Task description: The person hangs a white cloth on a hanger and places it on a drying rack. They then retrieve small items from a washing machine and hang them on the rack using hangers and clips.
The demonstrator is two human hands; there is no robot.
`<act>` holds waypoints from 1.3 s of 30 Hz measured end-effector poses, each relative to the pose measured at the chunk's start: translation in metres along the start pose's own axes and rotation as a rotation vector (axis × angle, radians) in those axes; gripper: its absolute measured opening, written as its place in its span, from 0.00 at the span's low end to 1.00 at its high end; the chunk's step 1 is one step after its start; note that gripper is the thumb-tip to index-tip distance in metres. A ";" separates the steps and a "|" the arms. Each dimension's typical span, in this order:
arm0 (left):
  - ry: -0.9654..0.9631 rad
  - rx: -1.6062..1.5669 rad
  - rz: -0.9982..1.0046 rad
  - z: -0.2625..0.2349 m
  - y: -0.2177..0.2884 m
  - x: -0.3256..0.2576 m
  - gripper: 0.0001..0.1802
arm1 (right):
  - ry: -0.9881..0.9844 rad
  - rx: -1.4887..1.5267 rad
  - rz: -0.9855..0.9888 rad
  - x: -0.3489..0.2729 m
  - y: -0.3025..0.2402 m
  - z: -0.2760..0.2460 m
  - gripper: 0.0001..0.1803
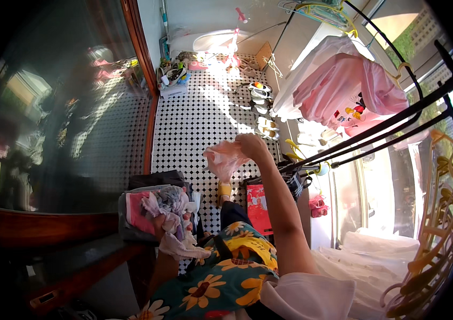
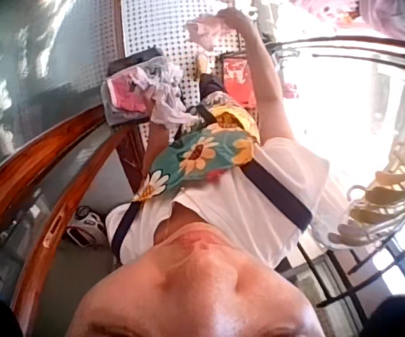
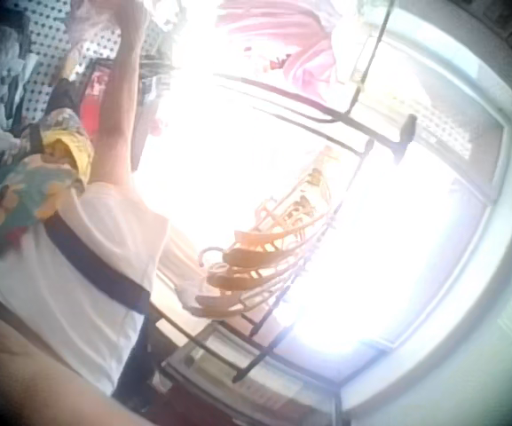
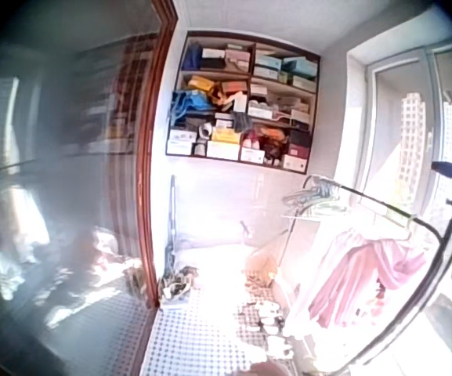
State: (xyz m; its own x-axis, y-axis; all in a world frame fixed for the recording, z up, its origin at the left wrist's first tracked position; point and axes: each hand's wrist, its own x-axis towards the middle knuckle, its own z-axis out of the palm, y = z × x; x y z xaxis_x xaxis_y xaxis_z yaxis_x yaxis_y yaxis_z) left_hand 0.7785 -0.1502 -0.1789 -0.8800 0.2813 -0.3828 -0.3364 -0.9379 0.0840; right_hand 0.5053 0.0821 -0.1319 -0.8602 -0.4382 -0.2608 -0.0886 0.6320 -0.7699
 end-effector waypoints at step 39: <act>-0.653 0.772 -0.366 0.300 0.308 0.618 0.39 | 0.170 0.588 0.004 0.315 -0.025 -0.289 0.16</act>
State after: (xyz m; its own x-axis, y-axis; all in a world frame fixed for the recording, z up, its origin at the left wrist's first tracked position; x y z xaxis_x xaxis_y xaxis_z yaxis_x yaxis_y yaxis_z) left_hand 0.0305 -0.2045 -0.1140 -0.6150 0.7873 0.0438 -0.5352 -0.4575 0.7101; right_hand 0.0912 0.1134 -0.0267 -0.9324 -0.2979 -0.2048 0.1651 0.1534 -0.9743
